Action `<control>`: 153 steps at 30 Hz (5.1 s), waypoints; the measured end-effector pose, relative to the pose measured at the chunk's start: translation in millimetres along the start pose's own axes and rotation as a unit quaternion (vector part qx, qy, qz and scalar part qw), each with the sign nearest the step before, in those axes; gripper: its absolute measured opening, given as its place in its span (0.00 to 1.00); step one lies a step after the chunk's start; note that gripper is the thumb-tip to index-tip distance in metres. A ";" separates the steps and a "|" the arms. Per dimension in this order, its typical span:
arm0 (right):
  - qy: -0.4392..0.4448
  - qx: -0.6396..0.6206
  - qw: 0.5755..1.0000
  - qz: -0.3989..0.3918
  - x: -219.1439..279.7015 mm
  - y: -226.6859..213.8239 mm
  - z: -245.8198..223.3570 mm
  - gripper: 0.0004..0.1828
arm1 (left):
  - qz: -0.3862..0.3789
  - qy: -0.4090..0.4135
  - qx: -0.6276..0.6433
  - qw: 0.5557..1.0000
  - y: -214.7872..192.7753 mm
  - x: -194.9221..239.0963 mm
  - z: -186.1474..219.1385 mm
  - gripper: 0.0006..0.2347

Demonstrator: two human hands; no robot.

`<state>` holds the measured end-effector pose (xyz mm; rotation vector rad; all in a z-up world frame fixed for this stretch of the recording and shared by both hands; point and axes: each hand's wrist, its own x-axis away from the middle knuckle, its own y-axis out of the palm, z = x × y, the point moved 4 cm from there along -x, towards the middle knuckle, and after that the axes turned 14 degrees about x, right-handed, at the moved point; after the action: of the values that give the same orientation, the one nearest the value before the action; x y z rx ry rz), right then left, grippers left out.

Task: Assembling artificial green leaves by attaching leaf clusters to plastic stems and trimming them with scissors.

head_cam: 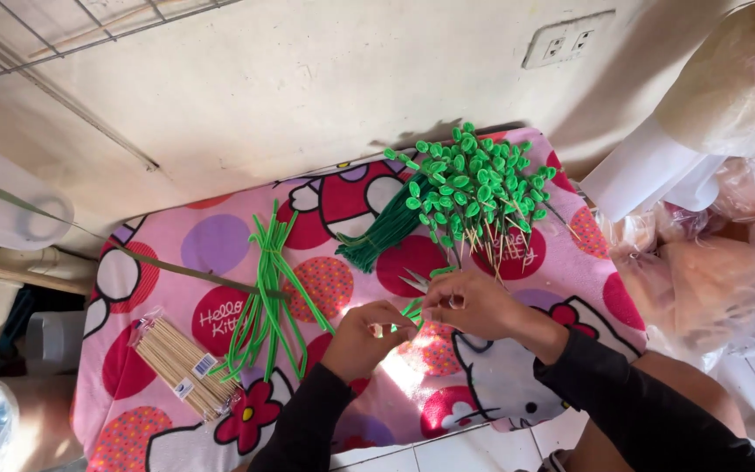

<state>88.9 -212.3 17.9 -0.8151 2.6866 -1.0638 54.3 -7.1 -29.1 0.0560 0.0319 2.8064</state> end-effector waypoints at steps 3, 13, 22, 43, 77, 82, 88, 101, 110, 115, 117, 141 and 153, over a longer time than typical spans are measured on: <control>0.044 0.022 0.996 -0.073 0.3 4.9 -9.9 0.07 | 0.001 -0.099 0.064 0.993 13.6 5.2 28.6 0.02; 0.104 -0.009 0.994 0.010 1.7 25.4 4.1 0.07 | 0.075 -0.139 -0.029 0.987 9.9 4.3 4.8 0.06; 0.124 -0.214 0.964 0.093 2.2 66.3 9.7 0.04 | 0.187 -0.105 0.149 0.965 8.5 7.2 -0.2 0.04; 0.108 -0.205 0.969 0.082 10.3 29.4 -1.1 0.04 | 0.112 -0.018 0.129 0.985 7.7 3.6 0.0 0.06; 0.042 -0.068 0.990 0.120 11.3 16.2 -14.6 0.04 | 0.104 0.078 -0.122 0.984 11.8 6.1 26.6 0.02; 0.040 -0.075 0.987 0.134 12.3 17.0 -10.3 0.04 | 0.123 0.023 -0.057 0.990 7.5 7.0 21.7 0.01; 0.059 -0.118 0.987 0.090 12.5 13.0 -2.4 0.06 | 0.073 -0.003 0.104 0.992 4.3 3.0 10.5 0.05; 0.085 -0.109 0.990 0.040 11.8 16.2 -13.5 0.06 | 0.055 -0.102 0.032 0.993 8.8 4.2 -15.2 0.04; -0.114 0.098 0.988 0.033 11.7 17.2 -17.3 0.04 | 0.048 -0.142 -0.040 0.988 5.3 6.4 -18.9 0.03; -0.287 0.276 0.915 0.066 16.5 19.2 -36.0 0.02 | 0.000 -0.136 -0.095 0.986 9.3 3.9 -24.0 0.04; -0.342 0.338 0.867 0.135 20.0 14.3 -44.9 0.05 | -0.026 -0.137 -0.121 0.983 10.5 4.2 -23.0 0.05; -0.017 0.023 0.999 0.034 11.4 25.3 -18.5 0.07 | 0.009 0.039 -0.067 0.997 7.4 7.2 11.3 0.02; -0.126 0.106 0.985 0.057 15.9 27.0 -12.4 0.07 | 0.021 0.011 -0.157 0.987 12.5 10.6 0.4 0.01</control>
<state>59.9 -197.1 10.1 -0.6965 2.3342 -1.1146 40.3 -15.4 -28.0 -0.0509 -0.4107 2.8163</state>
